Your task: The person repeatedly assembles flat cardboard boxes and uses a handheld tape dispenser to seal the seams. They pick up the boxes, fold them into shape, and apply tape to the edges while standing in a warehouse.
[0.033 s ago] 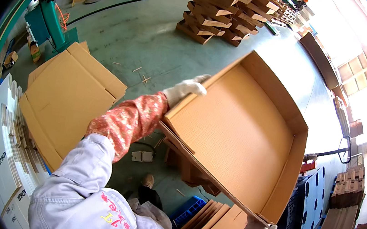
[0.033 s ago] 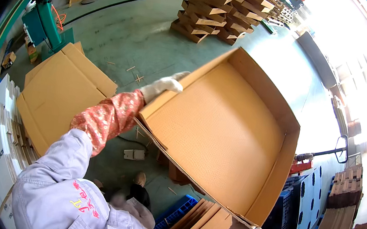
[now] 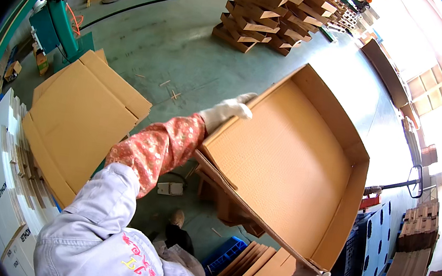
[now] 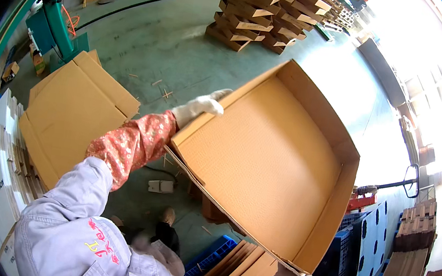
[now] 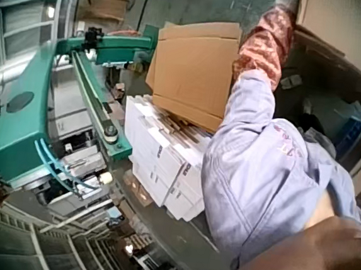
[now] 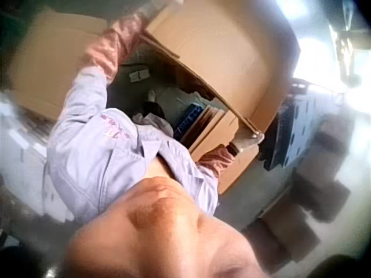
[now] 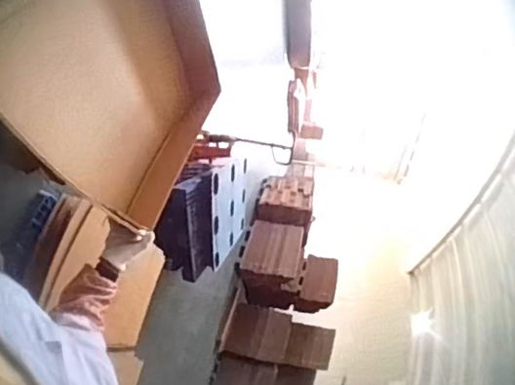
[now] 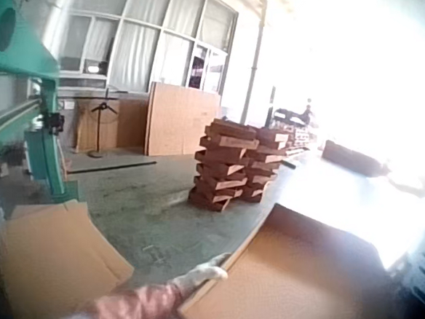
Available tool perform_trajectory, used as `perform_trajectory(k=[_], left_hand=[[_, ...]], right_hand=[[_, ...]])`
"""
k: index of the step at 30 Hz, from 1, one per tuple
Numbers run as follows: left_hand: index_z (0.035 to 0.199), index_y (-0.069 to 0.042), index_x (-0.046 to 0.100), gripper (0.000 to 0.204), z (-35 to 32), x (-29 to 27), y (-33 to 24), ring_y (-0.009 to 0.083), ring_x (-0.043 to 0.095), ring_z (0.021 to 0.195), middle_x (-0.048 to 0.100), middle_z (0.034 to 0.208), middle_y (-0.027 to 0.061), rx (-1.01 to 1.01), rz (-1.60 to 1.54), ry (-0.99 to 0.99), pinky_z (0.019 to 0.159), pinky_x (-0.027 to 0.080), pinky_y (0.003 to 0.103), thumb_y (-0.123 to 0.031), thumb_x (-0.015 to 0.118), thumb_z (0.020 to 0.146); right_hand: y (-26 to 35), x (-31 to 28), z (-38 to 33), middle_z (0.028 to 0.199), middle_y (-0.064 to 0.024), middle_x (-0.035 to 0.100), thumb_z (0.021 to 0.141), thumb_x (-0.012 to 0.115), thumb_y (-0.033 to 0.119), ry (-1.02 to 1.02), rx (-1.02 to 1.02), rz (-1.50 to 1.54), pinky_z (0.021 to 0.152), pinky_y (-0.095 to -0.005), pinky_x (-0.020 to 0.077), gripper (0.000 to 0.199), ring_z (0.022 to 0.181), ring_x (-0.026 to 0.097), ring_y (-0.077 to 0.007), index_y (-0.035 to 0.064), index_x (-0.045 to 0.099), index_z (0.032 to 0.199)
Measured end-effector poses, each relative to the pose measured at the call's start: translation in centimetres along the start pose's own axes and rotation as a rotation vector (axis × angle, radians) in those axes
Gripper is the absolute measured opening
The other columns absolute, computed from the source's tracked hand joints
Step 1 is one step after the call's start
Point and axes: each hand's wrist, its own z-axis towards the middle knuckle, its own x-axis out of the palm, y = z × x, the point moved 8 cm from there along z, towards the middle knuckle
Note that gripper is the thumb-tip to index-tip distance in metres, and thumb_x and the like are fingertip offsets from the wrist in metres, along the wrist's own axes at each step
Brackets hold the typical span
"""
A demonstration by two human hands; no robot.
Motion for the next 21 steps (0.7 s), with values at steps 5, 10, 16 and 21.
perform_trajectory(k=[5,10,16,21], left_hand=[[0.15,0.003,0.028,0.086,-3.2,5.5,2.9,0.0262,0.04,0.134,0.042,0.146,0.0171,0.147,-0.075,-0.177,0.113,0.031,0.035,-0.019,0.069,0.077],[0.148,0.006,0.025,0.089,-11.2,11.7,4.4,0.0391,0.031,0.14,0.03,0.15,0.0276,0.19,0.415,-0.413,0.116,0.025,0.042,-0.035,0.069,0.082],[0.153,0.0,0.016,0.095,-17.2,15.3,11.5,0.0383,0.013,0.148,0.014,0.158,0.0275,-0.163,0.387,-0.393,0.121,0.014,0.042,-0.045,0.068,0.088],[0.138,-0.001,0.046,0.063,-28.7,0.5,9.7,0.039,0.038,0.137,0.041,0.146,0.0233,-0.138,0.751,-0.757,0.114,0.031,0.045,-0.033,0.067,0.088]], right_hand=[[-0.3,-6.6,8.4,0.104,-0.0045,0.064,0.095,0.037,0.056,-0.002,-0.113,-0.016,0.087,-0.0385,0.0469,0.053,0.094,0.058,-0.0206,0.0103,0.064,0.102],[1.3,-6.3,19.3,0.148,-0.0101,0.044,0.095,0.038,0.064,0.093,-0.009,-0.271,0.108,-0.0471,0.0374,0.073,0.131,0.046,-0.0281,0.0122,0.043,0.146],[-4.0,2.2,20.9,0.142,-0.0089,0.05,0.096,0.055,0.047,-0.007,-0.033,-0.401,0.111,-0.0376,0.0331,0.062,0.129,0.047,-0.0238,0.0091,0.046,0.144],[-5.2,19.1,2.7,0.126,-0.0132,0.058,0.096,0.058,0.021,0.404,-0.384,-0.863,0.096,-0.0341,0.0444,0.041,0.115,0.054,-0.0223,0.0007,0.053,0.132]])
